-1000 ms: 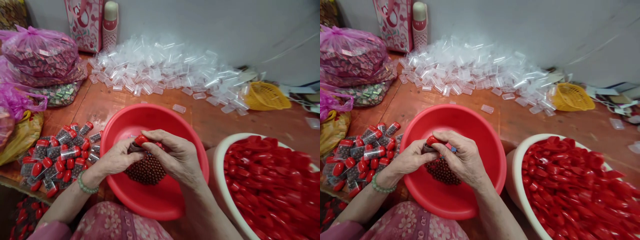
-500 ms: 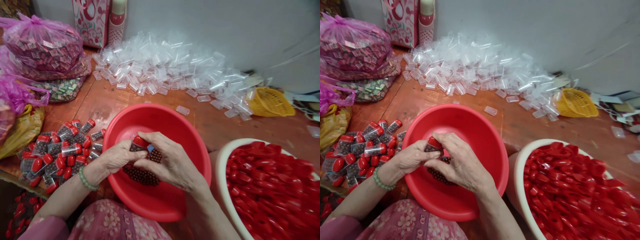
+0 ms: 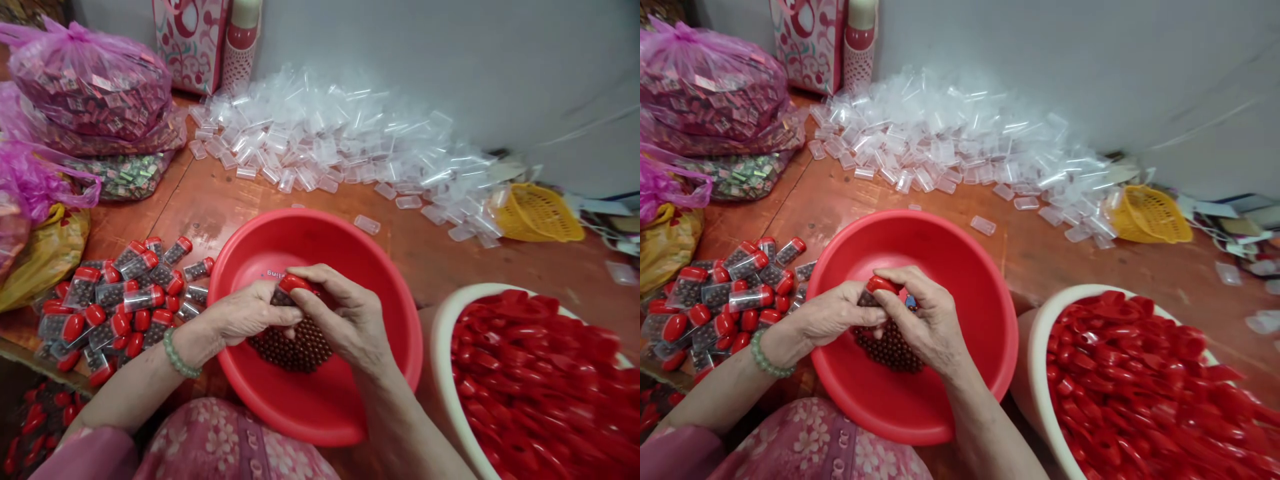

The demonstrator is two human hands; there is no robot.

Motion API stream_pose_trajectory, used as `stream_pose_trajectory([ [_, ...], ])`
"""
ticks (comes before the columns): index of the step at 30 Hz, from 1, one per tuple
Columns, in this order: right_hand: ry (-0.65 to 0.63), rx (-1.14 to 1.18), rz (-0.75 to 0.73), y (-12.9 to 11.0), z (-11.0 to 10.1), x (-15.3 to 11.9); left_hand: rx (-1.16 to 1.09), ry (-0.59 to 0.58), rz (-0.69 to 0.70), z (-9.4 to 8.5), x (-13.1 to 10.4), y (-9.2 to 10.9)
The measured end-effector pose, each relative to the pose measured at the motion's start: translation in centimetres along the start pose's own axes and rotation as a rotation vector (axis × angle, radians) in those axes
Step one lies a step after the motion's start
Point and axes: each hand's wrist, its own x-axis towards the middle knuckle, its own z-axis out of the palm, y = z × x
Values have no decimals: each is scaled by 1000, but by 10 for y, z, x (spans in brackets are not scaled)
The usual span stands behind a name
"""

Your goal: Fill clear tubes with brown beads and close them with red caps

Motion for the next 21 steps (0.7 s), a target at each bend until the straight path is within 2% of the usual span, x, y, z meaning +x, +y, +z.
stream_pose_trajectory([
  [3, 56, 63, 69, 1, 2, -1, 56, -16, -2, -1, 1, -1],
  [10, 57, 95, 114, -3, 1, -1, 111, -15, -56, -2, 1, 1],
  [18, -2, 146, 133, -5, -5, -6, 133, -35, -87, -1, 1, 0],
  [21, 31, 157, 176, -7, -3, -7, 135, -20, -105, -1, 0, 1],
])
